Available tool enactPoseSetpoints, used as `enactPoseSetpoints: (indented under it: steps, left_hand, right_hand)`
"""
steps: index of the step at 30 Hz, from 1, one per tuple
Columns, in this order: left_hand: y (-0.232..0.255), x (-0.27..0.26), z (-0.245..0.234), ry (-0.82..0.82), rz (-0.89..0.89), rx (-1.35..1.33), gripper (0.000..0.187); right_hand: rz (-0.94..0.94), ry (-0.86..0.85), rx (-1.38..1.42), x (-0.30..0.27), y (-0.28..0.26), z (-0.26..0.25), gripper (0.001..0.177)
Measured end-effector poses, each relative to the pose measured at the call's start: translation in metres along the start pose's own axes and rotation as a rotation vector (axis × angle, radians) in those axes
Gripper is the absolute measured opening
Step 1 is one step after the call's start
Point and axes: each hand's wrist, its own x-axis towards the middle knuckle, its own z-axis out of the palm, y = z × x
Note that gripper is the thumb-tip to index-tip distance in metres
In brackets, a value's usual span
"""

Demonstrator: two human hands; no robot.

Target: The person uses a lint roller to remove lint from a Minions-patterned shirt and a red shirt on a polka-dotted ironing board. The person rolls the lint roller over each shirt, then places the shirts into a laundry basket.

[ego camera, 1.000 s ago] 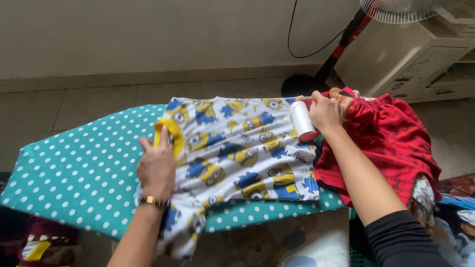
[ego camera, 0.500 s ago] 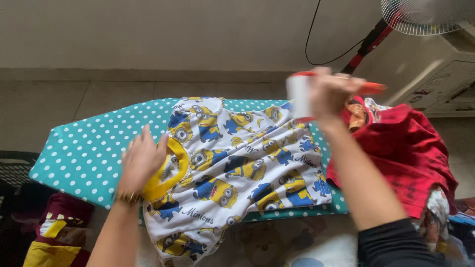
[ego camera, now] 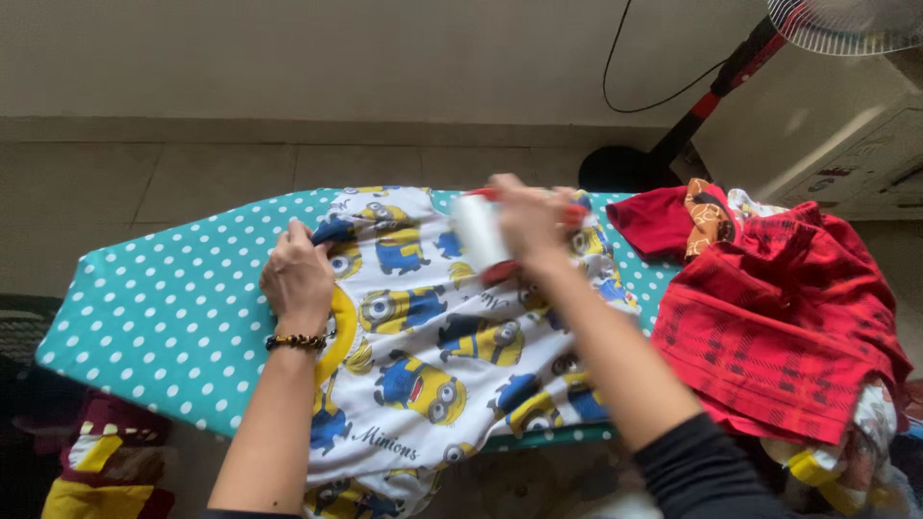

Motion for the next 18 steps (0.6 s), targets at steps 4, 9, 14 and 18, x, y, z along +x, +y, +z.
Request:
enactPoseSetpoints:
  steps: [4,9,14,18]
  left_hand:
    - [0.004,0.003,-0.001,0.045,-0.060,-0.034,0.019]
    - [-0.004,0.002,0.001,0.093,-0.115,-0.029,0.020]
    - [-0.010,0.004,0.005,0.073,-0.208,-0.192,0.045]
    - [-0.014,0.002,0.006,0.092,-0.145,-0.183,0.051]
  right_hand:
    - [0.212,-0.026,-0.105,-0.003,0.119,-0.033,0.023]
    - [0.080,0.029,-0.621,-0.011,0.198,-0.073,0.016]
    - [-0.161,0.385,-0.604,0.014,0.161,-0.086,0.016]
    - [-0.270,0.306,-0.261,0.036,0.010,-0.019,0.018]
